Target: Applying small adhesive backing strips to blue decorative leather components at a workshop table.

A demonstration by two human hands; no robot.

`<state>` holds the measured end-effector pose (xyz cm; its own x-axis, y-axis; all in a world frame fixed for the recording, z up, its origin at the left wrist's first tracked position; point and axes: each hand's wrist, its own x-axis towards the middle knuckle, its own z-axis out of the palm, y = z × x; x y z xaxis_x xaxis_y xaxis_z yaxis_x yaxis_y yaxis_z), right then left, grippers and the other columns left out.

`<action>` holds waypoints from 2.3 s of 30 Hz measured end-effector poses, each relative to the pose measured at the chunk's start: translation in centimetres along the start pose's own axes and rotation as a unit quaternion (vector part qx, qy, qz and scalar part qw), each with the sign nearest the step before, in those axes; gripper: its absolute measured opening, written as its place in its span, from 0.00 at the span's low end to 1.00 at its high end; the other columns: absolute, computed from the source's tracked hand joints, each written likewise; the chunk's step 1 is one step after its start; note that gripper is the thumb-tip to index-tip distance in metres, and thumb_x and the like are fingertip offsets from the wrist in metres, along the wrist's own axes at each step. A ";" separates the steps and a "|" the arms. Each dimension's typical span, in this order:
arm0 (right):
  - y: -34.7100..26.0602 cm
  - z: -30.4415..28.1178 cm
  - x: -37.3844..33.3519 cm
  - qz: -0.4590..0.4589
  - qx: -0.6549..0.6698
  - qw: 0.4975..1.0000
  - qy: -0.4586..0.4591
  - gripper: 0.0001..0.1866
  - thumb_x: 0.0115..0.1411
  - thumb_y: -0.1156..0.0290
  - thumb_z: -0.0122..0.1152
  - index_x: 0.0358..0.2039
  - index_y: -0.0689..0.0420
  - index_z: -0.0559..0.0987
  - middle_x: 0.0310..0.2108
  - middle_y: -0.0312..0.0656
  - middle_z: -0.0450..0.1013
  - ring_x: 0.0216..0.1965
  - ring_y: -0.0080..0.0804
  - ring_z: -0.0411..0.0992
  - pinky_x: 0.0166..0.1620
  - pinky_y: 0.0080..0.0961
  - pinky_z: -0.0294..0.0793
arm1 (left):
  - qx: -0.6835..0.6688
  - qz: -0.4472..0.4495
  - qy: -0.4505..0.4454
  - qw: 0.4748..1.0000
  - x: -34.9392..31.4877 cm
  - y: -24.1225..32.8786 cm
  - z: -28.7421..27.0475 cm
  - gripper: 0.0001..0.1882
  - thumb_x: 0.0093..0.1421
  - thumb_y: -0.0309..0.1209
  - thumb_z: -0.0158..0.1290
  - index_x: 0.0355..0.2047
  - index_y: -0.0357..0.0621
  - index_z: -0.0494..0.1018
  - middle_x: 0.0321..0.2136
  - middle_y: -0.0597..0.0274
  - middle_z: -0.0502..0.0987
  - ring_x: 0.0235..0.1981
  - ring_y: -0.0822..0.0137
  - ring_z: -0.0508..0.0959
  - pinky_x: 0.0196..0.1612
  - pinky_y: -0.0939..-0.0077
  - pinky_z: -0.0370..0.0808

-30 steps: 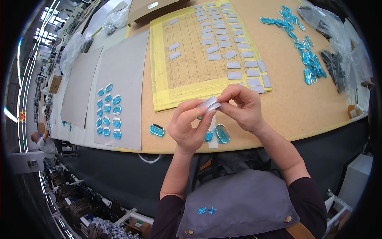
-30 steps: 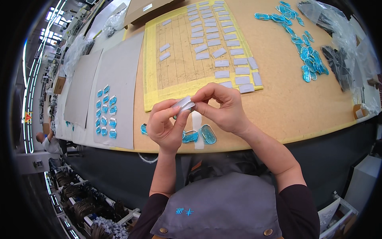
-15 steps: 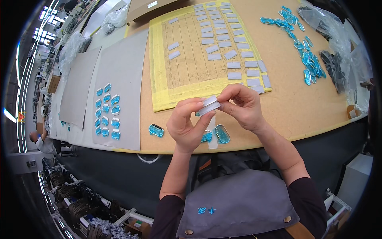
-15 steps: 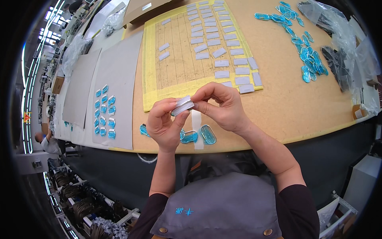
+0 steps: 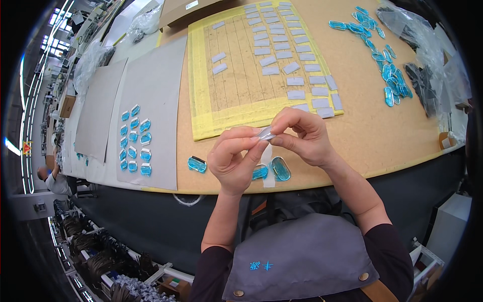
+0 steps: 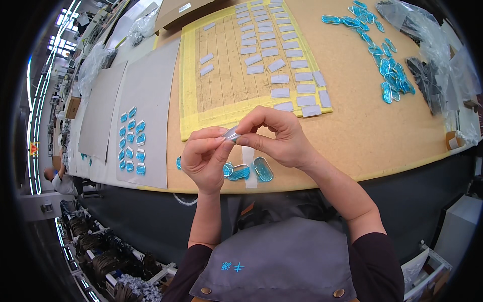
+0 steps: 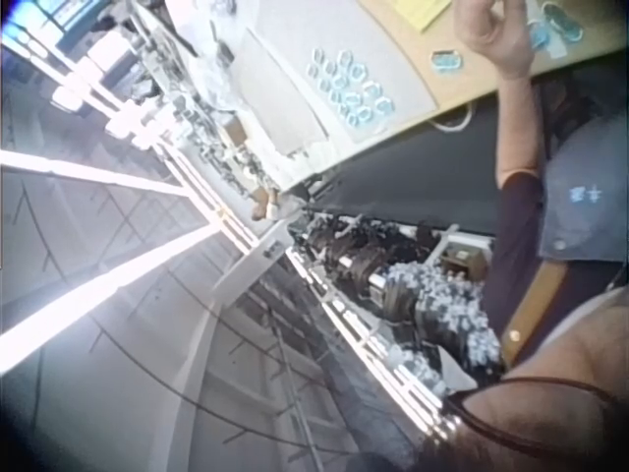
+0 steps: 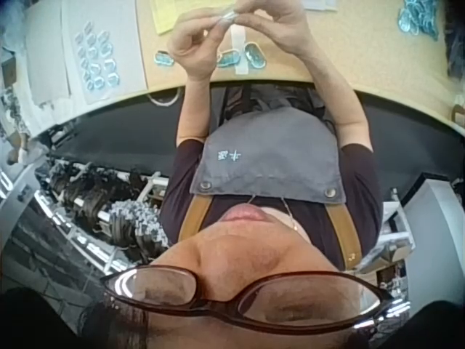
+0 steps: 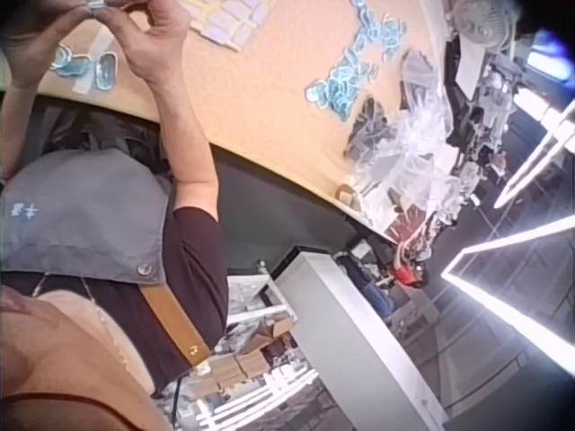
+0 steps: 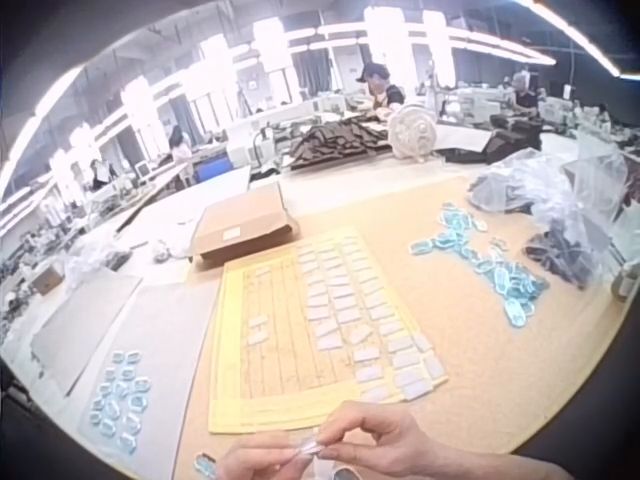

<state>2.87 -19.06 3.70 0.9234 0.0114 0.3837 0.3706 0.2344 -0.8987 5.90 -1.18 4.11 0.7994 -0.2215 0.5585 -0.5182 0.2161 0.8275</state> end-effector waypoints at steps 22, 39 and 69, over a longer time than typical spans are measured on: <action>-0.5 0.3 -0.1 0.187 0.166 0.968 0.026 0.08 0.61 0.75 0.63 0.40 0.63 0.77 0.37 0.38 0.77 0.39 0.19 0.75 0.44 0.17 0.76 | -0.018 -0.010 0.010 1.000 -0.3 -0.7 0.9 0.11 0.53 0.12 0.59 0.35 0.36 0.73 0.38 0.52 0.76 0.39 0.67 0.77 0.41 0.77 0.77; -0.1 0.9 -0.7 0.119 0.127 0.983 0.060 0.06 0.61 0.75 0.63 0.37 0.63 0.78 0.34 0.35 0.77 0.34 0.16 0.73 0.37 0.14 0.73 | -0.057 -0.012 0.039 0.998 -0.2 -0.5 1.9 0.11 0.54 0.13 0.59 0.33 0.39 0.72 0.36 0.55 0.75 0.37 0.69 0.76 0.39 0.79 0.74; -0.1 0.6 -0.9 0.069 0.104 0.991 0.043 0.06 0.61 0.81 0.59 0.40 0.63 0.77 0.33 0.37 0.74 0.35 0.17 0.71 0.39 0.15 0.72 | -0.060 -0.009 0.052 0.997 -0.4 -0.3 2.8 0.12 0.54 0.13 0.59 0.34 0.40 0.71 0.37 0.55 0.74 0.37 0.70 0.76 0.38 0.81 0.76</action>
<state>1.98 -18.49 3.57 0.9725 -0.0229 0.2318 0.2188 0.4315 -0.8752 4.84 -3.82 3.82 0.8393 -0.1274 0.5286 -0.4676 0.3270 0.8212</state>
